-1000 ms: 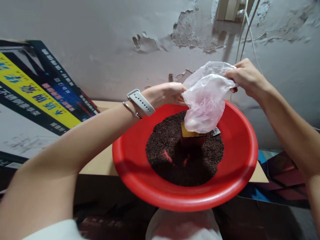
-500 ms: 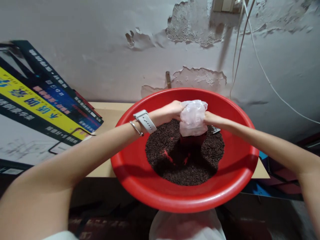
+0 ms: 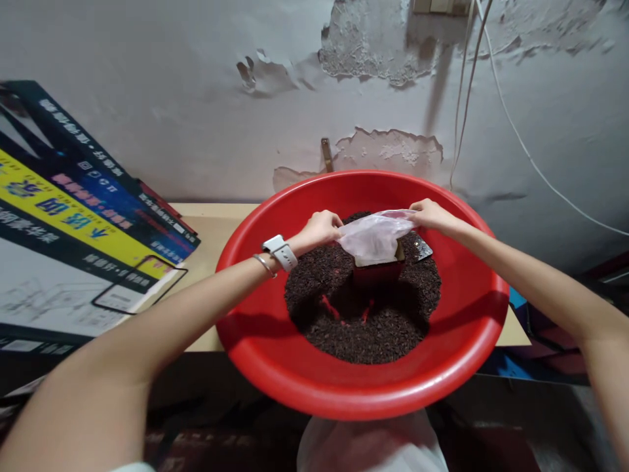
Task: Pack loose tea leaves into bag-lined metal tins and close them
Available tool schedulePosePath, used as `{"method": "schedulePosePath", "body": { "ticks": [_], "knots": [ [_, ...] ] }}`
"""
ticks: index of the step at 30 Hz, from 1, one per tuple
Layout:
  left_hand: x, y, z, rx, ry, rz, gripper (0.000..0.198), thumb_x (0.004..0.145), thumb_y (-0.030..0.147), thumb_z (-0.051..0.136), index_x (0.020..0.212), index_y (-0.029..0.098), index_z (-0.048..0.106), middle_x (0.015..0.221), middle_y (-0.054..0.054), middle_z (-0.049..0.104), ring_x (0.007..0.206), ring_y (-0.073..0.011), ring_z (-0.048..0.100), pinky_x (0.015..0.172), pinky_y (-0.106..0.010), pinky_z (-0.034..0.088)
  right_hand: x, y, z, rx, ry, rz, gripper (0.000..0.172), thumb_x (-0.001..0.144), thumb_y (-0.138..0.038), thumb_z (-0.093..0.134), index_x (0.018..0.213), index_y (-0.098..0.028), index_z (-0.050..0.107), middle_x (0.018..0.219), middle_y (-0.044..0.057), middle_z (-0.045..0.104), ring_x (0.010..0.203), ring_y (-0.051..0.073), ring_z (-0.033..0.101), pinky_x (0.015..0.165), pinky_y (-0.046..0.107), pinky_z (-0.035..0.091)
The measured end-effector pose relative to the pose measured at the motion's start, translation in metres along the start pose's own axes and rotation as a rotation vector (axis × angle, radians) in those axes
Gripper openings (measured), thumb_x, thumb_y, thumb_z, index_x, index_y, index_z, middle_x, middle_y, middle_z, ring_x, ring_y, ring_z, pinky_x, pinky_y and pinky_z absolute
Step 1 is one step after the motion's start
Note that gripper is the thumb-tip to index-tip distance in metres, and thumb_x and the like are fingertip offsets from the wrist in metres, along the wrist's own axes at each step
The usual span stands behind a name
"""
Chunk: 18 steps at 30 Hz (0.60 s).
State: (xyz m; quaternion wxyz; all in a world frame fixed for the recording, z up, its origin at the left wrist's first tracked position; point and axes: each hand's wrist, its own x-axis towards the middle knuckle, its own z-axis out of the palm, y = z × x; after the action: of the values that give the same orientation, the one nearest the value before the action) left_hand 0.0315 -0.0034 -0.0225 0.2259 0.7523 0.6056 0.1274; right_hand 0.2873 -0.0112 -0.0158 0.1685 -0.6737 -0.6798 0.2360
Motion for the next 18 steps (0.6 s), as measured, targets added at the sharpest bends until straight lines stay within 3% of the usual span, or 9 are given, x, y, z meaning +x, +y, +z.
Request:
{"method": "schedulePosePath", "body": {
  "ticks": [2, 3, 5, 7, 8, 11, 13, 15, 18],
  "knots": [
    [0.003, -0.007, -0.002, -0.029, -0.084, -0.045, 0.011, 0.07, 0.018, 0.065, 0.08, 0.015, 0.067, 0.062, -0.002, 0.062, 0.063, -0.0176, 0.062, 0.061, -0.026, 0.048, 0.003, 0.007, 0.001, 0.039, -0.101, 0.105, 0.008, 0.077, -0.013, 0.056, 0.079, -0.014, 0.063, 0.07, 0.005, 0.065, 0.061, 0.015, 0.06, 0.059, 0.024, 0.048],
    [0.002, -0.007, -0.002, -0.019, -0.047, -0.015, 0.012, 0.071, 0.023, 0.068, 0.08, 0.015, 0.066, 0.065, -0.002, 0.063, 0.064, -0.0176, 0.061, 0.06, -0.026, 0.048, 0.003, 0.008, 0.003, 0.013, -0.128, 0.107, 0.008, 0.077, -0.012, 0.056, 0.079, -0.014, 0.063, 0.07, 0.005, 0.065, 0.062, 0.015, 0.06, 0.06, 0.024, 0.049],
    [-0.002, -0.001, -0.002, 0.019, 0.181, 0.189, 0.019, 0.075, 0.03, 0.07, 0.087, 0.015, 0.065, 0.08, -0.005, 0.067, 0.074, -0.0188, 0.062, 0.067, -0.029, 0.05, 0.0, 0.005, 0.007, -0.113, -0.075, -0.001, 0.01, 0.077, -0.013, 0.057, 0.083, -0.015, 0.065, 0.075, 0.006, 0.067, 0.071, 0.017, 0.062, 0.067, 0.027, 0.05],
    [-0.011, 0.014, -0.005, 0.08, 0.441, 0.481, 0.019, 0.084, 0.03, 0.063, 0.095, 0.014, 0.064, 0.096, -0.008, 0.068, 0.089, -0.0201, 0.062, 0.08, -0.032, 0.051, -0.007, -0.005, 0.004, -0.272, 0.049, -0.168, 0.015, 0.079, -0.014, 0.057, 0.09, -0.016, 0.067, 0.083, 0.007, 0.068, 0.081, 0.021, 0.064, 0.076, 0.031, 0.051],
    [-0.015, 0.023, -0.006, 0.14, 0.491, 0.612, 0.017, 0.089, 0.028, 0.058, 0.097, 0.014, 0.064, 0.1, -0.009, 0.067, 0.094, -0.0206, 0.062, 0.084, -0.034, 0.05, -0.012, -0.011, -0.001, -0.342, 0.097, -0.241, 0.018, 0.079, -0.014, 0.057, 0.094, -0.016, 0.068, 0.087, 0.008, 0.068, 0.085, 0.022, 0.064, 0.08, 0.034, 0.051],
    [-0.022, 0.048, -0.005, 0.428, 0.339, 0.807, 0.016, 0.092, 0.017, 0.051, 0.095, 0.013, 0.065, 0.1, -0.011, 0.068, 0.101, -0.0225, 0.061, 0.094, -0.04, 0.049, -0.032, -0.036, -0.018, -0.419, 0.253, -0.496, 0.033, 0.079, -0.014, 0.058, 0.111, -0.016, 0.066, 0.106, 0.012, 0.066, 0.102, 0.028, 0.061, 0.089, 0.044, 0.05],
    [-0.021, 0.058, 0.004, 0.524, 0.2, 0.774, 0.019, 0.091, 0.013, 0.05, 0.099, 0.013, 0.066, 0.104, -0.01, 0.068, 0.106, -0.0218, 0.06, 0.099, -0.039, 0.048, -0.048, -0.055, -0.022, -0.386, 0.399, -0.779, 0.042, 0.081, -0.01, 0.054, 0.121, -0.018, 0.061, 0.125, 0.012, 0.06, 0.12, 0.028, 0.052, 0.1, 0.048, 0.045],
    [-0.022, 0.059, 0.017, 0.497, 0.153, 0.675, 0.024, 0.09, 0.016, 0.049, 0.108, 0.014, 0.065, 0.112, -0.009, 0.064, 0.113, -0.0209, 0.057, 0.097, -0.034, 0.051, -0.061, -0.071, -0.015, -0.377, 0.436, -1.058, 0.051, 0.083, -0.005, 0.047, 0.129, -0.023, 0.057, 0.141, 0.008, 0.05, 0.134, 0.025, 0.04, 0.11, 0.05, 0.038],
    [-0.027, 0.05, 0.039, 0.347, 0.327, 0.496, 0.029, 0.086, 0.016, 0.049, 0.111, 0.019, 0.062, 0.118, -0.008, 0.06, 0.124, -0.0264, 0.051, 0.087, -0.039, 0.058, -0.074, -0.086, 0.007, -0.496, 0.269, -1.259, 0.063, 0.081, -0.001, 0.045, 0.136, -0.03, 0.052, 0.153, 0.004, 0.038, 0.145, 0.025, 0.025, 0.113, 0.052, 0.032]
  ]
}}
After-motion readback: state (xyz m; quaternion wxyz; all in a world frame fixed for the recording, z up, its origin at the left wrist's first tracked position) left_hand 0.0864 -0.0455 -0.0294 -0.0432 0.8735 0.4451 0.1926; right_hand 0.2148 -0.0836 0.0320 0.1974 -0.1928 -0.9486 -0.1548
